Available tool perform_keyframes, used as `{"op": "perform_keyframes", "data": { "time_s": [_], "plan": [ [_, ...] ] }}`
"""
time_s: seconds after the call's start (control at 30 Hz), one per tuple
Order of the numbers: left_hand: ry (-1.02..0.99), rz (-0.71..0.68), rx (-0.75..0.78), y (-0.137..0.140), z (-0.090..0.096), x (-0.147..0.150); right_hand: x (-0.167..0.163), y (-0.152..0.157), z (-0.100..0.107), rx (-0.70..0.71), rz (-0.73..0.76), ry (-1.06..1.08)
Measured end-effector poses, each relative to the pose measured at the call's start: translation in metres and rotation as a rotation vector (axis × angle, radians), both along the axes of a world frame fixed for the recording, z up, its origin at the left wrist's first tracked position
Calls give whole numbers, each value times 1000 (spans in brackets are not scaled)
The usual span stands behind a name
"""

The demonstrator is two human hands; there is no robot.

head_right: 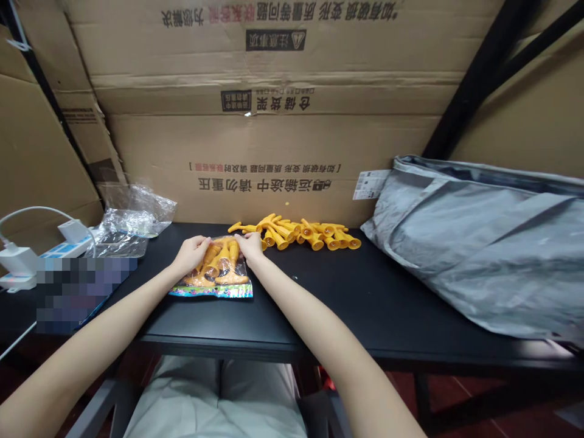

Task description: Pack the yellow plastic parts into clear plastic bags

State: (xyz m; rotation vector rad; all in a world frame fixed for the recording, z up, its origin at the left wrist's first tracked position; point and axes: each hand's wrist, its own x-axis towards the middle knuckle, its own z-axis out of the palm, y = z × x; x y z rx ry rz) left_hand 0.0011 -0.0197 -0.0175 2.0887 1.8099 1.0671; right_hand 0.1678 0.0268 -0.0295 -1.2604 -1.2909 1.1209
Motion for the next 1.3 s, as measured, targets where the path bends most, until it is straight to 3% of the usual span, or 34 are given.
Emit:
{"op": "perform_keyframes", "data": {
  "time_s": [0.13,0.37,0.47,0.57,0.7,0.87,1.0,1.07,1.17,1.3],
  "plan": [
    [-119,18,-1,-4,-1,1,-2,-8,8,-186,-77,136],
    [-210,-13,52,-11,-2,11,2,-34,17,-132,13,282],
    [-214,-30,75,-13,-4,16,1,-38,14,-179,51,362],
    [-237,-58,81,-13,-5,19,2,-38,11,-208,34,371],
    [-296,-148,160,-13,-2,18,17,-39,14,-124,-21,420],
    [-300,-209,308,-11,4,13,84,-37,45,-8,-41,527],
    [-183,-230,255,-3,0,15,168,-24,80,-26,-177,521],
    [-84,-255,190,4,-4,21,207,-14,92,-16,-312,540],
    [73,-311,92,16,-9,39,247,3,94,38,-410,539],
    [186,-405,54,30,-8,76,268,27,74,67,-438,569]
  ]
}}
